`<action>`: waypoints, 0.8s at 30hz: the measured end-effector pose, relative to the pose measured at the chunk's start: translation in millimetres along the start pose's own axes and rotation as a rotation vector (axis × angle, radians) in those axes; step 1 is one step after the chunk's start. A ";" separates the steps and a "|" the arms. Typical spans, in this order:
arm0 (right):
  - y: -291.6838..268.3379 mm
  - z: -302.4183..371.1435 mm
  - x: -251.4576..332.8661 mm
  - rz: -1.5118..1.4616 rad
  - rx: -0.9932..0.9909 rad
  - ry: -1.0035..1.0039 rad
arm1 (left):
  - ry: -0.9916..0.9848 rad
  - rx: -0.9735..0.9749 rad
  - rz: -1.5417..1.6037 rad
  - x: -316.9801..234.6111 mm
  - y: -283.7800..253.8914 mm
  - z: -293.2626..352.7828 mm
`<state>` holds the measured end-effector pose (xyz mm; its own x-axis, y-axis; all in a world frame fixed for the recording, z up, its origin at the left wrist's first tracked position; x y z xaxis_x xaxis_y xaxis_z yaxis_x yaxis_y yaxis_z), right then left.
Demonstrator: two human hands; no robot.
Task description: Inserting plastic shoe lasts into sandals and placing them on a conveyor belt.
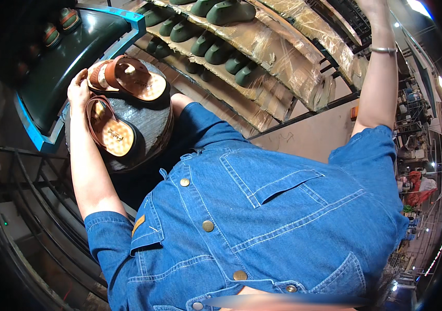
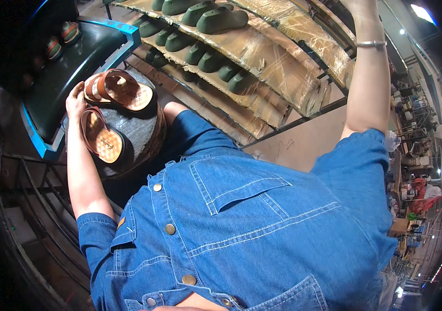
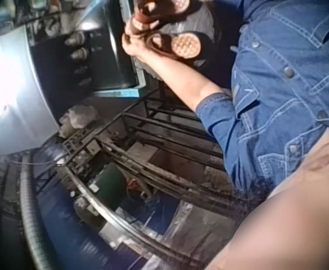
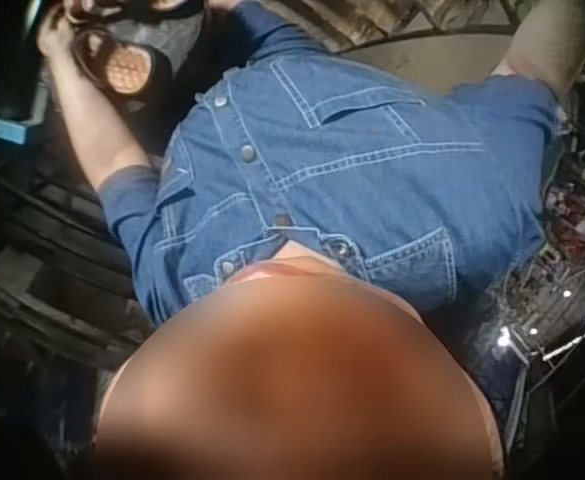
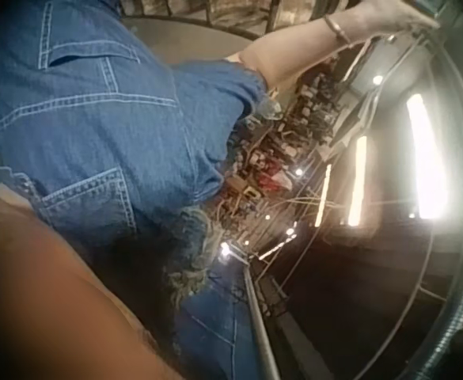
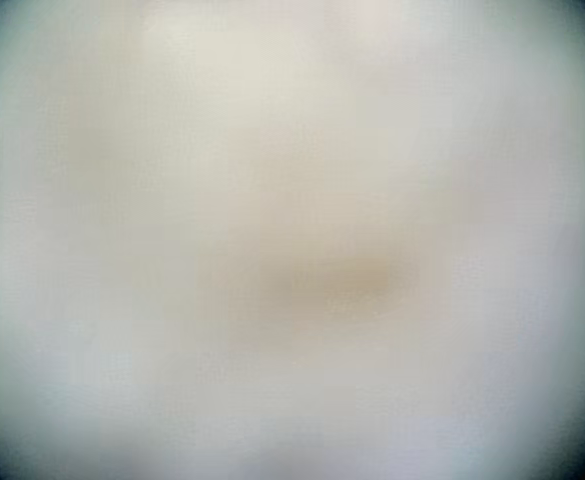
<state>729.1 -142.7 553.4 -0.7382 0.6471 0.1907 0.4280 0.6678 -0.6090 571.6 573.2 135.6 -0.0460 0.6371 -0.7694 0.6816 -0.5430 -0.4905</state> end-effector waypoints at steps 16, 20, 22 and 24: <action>360.2 337.7 -98.7 -0.322 0.021 1.028 | -0.184 -0.007 0.054 -20.7 -19.7 23.0; 361.0 367.4 -162.8 -0.126 -0.070 1.232 | -0.216 0.085 0.091 -53.2 21.4 9.4; 359.2 355.0 -119.3 -0.364 -0.262 1.256 | -0.218 0.027 0.030 -33.8 -10.6 25.5; 346.8 365.7 -97.0 -0.596 -0.093 1.529 | -0.245 -0.019 0.027 -20.6 -35.1 38.2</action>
<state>758.5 -108.3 42.1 0.3445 0.0091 0.9387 0.3589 0.9227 -0.1406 520.7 558.2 153.0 -0.2021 0.4695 -0.8595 0.6982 -0.5464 -0.4626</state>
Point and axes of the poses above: each hand's wrist, its own z-axis away from the middle knuckle, its own y-axis out of the palm, x = y × z, the point moved 7 cm from there along -z, towards the middle knuckle
